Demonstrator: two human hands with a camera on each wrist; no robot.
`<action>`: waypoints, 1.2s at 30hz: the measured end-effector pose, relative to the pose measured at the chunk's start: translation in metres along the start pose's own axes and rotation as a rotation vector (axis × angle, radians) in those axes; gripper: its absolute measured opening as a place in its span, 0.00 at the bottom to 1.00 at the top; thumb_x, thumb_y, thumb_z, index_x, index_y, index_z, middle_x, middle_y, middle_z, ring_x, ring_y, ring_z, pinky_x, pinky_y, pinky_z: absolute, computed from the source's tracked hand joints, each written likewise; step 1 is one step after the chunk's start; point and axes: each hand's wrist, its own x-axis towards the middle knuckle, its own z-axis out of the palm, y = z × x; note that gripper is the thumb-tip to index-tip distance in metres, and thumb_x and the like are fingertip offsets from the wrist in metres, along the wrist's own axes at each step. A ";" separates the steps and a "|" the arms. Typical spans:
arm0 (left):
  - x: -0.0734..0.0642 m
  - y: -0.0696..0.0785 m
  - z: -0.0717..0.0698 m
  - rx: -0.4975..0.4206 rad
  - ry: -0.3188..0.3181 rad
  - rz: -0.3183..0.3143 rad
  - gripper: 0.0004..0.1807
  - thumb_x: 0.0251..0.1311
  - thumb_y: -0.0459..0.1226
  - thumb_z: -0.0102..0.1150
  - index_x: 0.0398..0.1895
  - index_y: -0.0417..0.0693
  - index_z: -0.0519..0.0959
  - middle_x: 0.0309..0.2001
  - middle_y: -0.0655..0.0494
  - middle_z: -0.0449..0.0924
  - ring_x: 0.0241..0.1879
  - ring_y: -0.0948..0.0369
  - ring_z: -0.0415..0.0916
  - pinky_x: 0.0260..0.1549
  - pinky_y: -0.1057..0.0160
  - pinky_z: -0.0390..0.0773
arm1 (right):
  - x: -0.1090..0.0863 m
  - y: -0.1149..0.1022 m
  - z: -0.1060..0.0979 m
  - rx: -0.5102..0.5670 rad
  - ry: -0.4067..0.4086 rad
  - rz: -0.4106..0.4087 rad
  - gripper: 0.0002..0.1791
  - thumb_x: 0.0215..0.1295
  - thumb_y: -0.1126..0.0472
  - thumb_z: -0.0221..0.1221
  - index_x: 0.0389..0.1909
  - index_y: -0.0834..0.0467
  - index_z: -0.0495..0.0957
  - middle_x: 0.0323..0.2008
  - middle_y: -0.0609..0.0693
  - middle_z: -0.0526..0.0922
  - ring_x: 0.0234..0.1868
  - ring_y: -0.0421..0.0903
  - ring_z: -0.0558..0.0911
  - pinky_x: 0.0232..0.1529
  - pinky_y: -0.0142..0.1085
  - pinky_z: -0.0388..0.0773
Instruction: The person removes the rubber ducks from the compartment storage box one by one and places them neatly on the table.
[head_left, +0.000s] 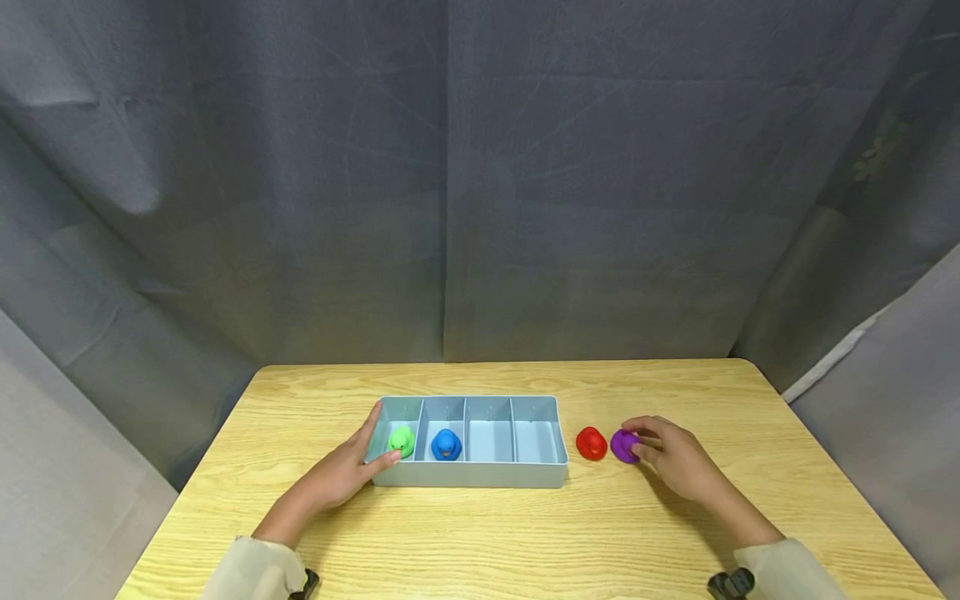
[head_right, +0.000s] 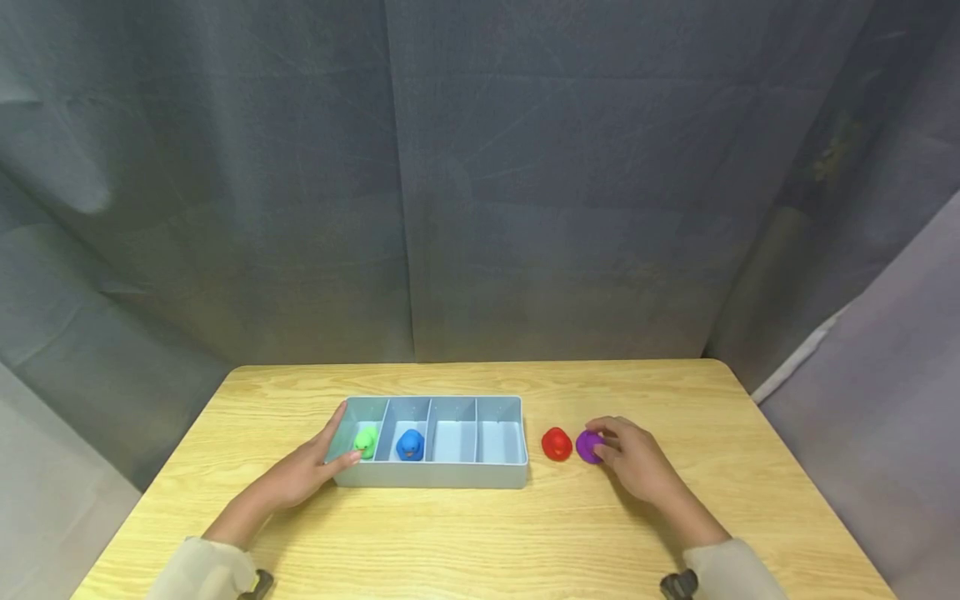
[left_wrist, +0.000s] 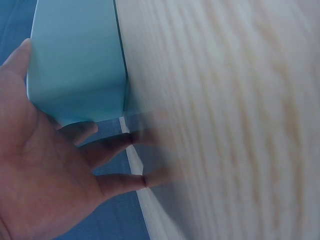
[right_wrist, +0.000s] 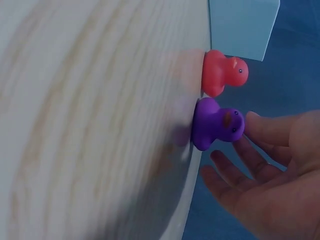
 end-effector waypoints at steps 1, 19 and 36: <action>0.000 0.000 0.000 -0.001 -0.001 -0.001 0.51 0.73 0.66 0.47 0.83 0.72 0.26 0.82 0.39 0.42 0.78 0.35 0.50 0.70 0.30 0.56 | 0.000 -0.001 0.000 -0.002 0.004 -0.001 0.17 0.71 0.72 0.61 0.59 0.68 0.78 0.55 0.65 0.82 0.56 0.69 0.83 0.53 0.54 0.83; 0.000 -0.001 0.000 0.005 -0.004 -0.007 0.51 0.73 0.65 0.47 0.83 0.70 0.26 0.83 0.40 0.41 0.78 0.35 0.50 0.71 0.31 0.56 | 0.011 -0.031 -0.003 0.038 0.017 -0.028 0.19 0.73 0.70 0.60 0.62 0.65 0.78 0.60 0.62 0.80 0.64 0.65 0.77 0.58 0.56 0.79; -0.001 0.002 -0.001 0.006 -0.004 -0.003 0.50 0.73 0.66 0.46 0.83 0.70 0.26 0.82 0.39 0.41 0.78 0.34 0.50 0.70 0.30 0.56 | 0.025 -0.067 0.010 0.090 0.007 -0.113 0.21 0.69 0.71 0.64 0.61 0.65 0.79 0.59 0.61 0.81 0.60 0.62 0.81 0.55 0.54 0.82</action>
